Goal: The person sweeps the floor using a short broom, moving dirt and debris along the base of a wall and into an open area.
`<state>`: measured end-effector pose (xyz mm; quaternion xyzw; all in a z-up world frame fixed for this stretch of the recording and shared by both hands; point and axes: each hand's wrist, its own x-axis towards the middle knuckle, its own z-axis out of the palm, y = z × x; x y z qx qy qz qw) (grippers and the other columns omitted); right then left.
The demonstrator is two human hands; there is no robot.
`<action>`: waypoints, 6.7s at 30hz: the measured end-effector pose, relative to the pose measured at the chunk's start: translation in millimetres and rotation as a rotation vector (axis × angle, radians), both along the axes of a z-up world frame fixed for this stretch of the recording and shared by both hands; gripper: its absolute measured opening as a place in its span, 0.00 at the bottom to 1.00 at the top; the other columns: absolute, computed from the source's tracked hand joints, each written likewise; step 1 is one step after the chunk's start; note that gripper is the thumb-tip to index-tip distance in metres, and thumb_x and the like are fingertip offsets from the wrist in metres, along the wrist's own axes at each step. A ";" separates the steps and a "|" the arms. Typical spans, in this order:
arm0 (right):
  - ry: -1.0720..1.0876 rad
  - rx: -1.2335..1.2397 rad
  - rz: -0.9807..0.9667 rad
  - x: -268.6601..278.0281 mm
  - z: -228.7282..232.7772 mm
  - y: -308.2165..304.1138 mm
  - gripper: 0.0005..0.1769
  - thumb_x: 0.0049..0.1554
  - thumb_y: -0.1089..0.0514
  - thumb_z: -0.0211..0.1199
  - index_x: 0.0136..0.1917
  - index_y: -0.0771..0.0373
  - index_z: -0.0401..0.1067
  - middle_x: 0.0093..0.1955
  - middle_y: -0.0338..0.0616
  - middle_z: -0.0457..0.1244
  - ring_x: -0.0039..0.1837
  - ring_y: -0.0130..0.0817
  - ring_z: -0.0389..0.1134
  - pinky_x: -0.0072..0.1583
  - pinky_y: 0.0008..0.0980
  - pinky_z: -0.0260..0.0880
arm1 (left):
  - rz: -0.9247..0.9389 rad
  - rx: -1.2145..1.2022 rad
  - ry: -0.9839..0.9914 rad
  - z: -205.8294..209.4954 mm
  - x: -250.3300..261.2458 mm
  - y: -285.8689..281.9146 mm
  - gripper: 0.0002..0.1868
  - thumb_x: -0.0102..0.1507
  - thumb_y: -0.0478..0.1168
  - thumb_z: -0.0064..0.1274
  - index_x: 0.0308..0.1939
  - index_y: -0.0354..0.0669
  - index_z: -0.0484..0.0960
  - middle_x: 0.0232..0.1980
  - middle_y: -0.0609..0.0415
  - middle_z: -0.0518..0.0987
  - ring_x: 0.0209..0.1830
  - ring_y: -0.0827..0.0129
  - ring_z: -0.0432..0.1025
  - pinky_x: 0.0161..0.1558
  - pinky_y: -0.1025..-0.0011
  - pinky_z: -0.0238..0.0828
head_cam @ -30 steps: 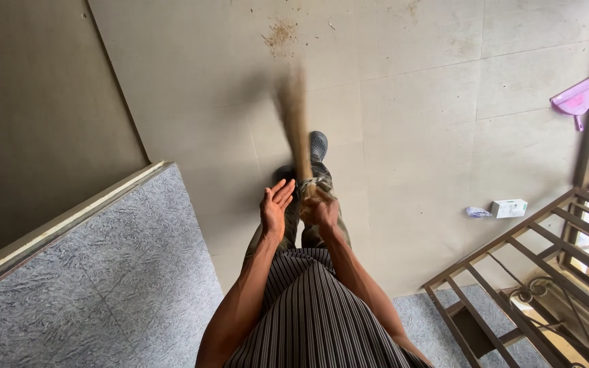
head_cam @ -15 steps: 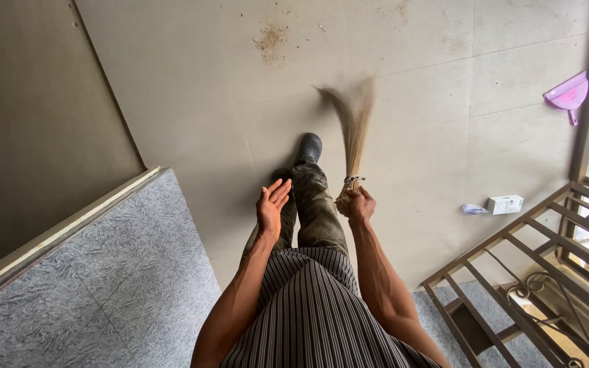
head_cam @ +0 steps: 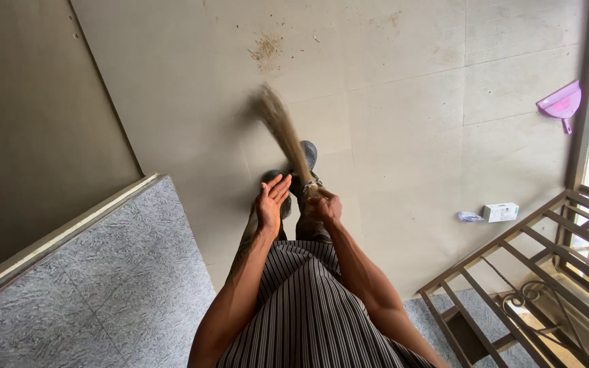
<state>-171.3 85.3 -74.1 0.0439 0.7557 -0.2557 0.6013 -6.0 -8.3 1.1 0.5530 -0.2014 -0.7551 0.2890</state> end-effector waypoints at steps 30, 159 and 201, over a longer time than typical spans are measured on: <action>0.049 0.149 0.516 91.4 -33.7 -99.1 0.24 0.56 0.52 0.58 0.65 0.49 0.76 0.56 0.55 0.72 0.51 0.43 0.77 0.55 0.38 0.77 | 0.024 -0.018 -0.040 -16.1 35.8 -50.2 0.39 0.73 0.63 0.19 0.71 0.35 0.67 0.71 0.40 0.74 0.75 0.54 0.67 0.75 0.57 0.57; -0.013 -0.004 -0.395 7.0 44.1 -169.8 0.37 0.56 0.71 0.55 0.78 0.59 0.58 0.51 0.59 0.71 0.32 0.38 0.70 0.30 0.37 0.72 | -0.115 0.010 -0.005 -9.1 34.7 -160.3 0.40 0.72 0.65 0.26 0.70 0.33 0.68 0.69 0.40 0.76 0.74 0.54 0.67 0.75 0.55 0.57; 0.121 0.010 -0.556 20.7 27.4 -197.1 0.26 0.58 0.67 0.61 0.70 0.69 0.68 0.43 0.53 0.69 0.31 0.33 0.65 0.31 0.34 0.68 | -0.144 -0.017 0.004 -4.3 59.2 -187.4 0.40 0.72 0.64 0.24 0.70 0.35 0.68 0.68 0.41 0.77 0.74 0.54 0.67 0.75 0.53 0.57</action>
